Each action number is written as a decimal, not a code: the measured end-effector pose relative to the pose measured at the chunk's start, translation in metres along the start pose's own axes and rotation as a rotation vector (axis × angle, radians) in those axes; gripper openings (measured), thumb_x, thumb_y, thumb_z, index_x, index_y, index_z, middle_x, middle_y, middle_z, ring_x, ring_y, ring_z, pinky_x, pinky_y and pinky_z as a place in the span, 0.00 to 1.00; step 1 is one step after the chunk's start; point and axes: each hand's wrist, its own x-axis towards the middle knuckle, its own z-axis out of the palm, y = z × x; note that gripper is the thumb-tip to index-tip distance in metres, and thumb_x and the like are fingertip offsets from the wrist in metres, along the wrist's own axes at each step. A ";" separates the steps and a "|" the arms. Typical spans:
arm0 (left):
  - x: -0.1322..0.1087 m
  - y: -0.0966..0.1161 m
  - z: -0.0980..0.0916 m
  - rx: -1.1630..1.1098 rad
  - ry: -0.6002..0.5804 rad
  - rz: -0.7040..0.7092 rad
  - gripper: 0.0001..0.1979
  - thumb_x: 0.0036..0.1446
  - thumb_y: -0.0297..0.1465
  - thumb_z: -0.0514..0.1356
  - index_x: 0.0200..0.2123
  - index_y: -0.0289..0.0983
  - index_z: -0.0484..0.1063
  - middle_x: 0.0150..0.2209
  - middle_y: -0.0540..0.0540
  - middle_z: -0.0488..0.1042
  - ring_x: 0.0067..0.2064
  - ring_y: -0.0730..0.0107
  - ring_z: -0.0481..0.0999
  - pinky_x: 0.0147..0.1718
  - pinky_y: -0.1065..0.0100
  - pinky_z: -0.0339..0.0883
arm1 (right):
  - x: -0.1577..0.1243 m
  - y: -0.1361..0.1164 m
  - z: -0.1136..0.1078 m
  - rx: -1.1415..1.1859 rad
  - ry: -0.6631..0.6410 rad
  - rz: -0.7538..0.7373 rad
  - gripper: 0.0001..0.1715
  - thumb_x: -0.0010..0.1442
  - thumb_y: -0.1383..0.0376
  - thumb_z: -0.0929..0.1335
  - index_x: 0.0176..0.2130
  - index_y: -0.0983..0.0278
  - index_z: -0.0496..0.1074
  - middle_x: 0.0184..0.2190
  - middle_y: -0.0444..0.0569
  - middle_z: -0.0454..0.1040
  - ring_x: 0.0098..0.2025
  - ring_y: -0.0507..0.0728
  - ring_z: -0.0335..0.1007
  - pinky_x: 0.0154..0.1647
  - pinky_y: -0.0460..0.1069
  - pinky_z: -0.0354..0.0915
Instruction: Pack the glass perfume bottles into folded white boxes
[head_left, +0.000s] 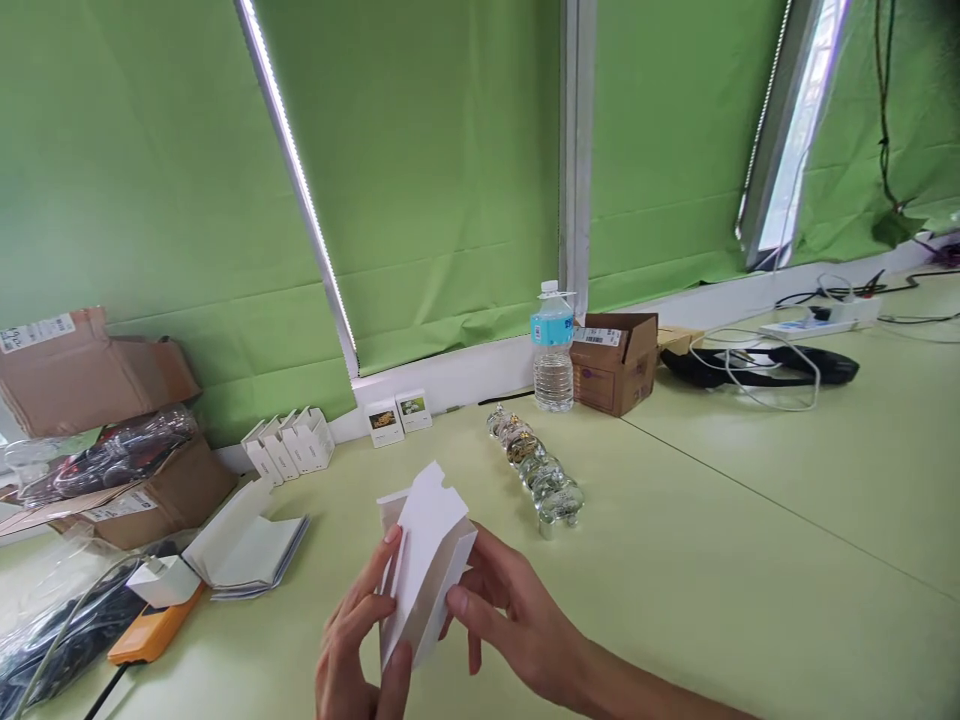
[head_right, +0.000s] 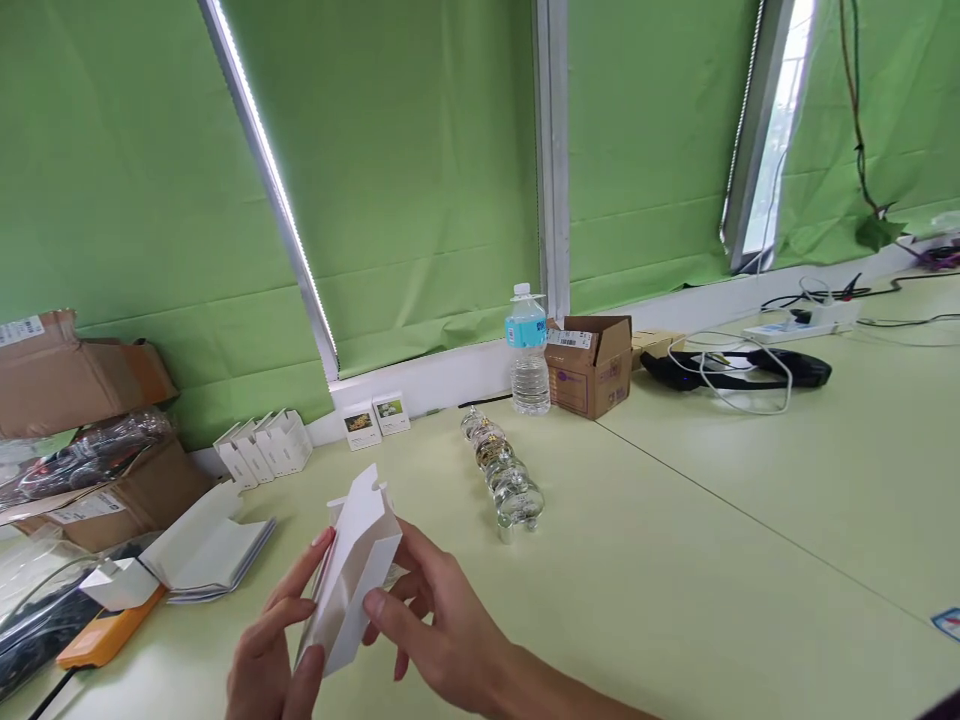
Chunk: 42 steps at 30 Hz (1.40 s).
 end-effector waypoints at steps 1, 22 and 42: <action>0.002 0.000 -0.001 0.013 -0.045 0.069 0.11 0.66 0.40 0.52 0.46 0.40 0.65 0.61 0.32 0.68 0.62 0.48 0.68 0.49 0.49 0.73 | 0.000 0.000 0.000 0.001 0.001 -0.009 0.28 0.65 0.53 0.67 0.61 0.56 0.61 0.46 0.53 0.71 0.37 0.55 0.73 0.21 0.42 0.66; 0.009 0.011 0.014 0.163 0.016 0.023 0.26 0.48 0.30 0.72 0.48 0.42 0.65 0.62 0.38 0.63 0.64 0.49 0.64 0.56 0.47 0.69 | 0.002 0.000 0.000 -0.300 0.187 0.069 0.28 0.58 0.58 0.72 0.56 0.61 0.69 0.30 0.42 0.70 0.27 0.49 0.59 0.25 0.44 0.57; 0.003 -0.007 0.007 -0.134 -0.211 -0.413 0.27 0.67 0.49 0.42 0.51 0.41 0.72 0.45 0.42 0.78 0.44 0.57 0.78 0.41 0.58 0.74 | 0.007 -0.007 -0.028 -0.665 -0.105 0.262 0.22 0.52 0.56 0.75 0.46 0.62 0.76 0.31 0.43 0.76 0.28 0.51 0.66 0.28 0.44 0.58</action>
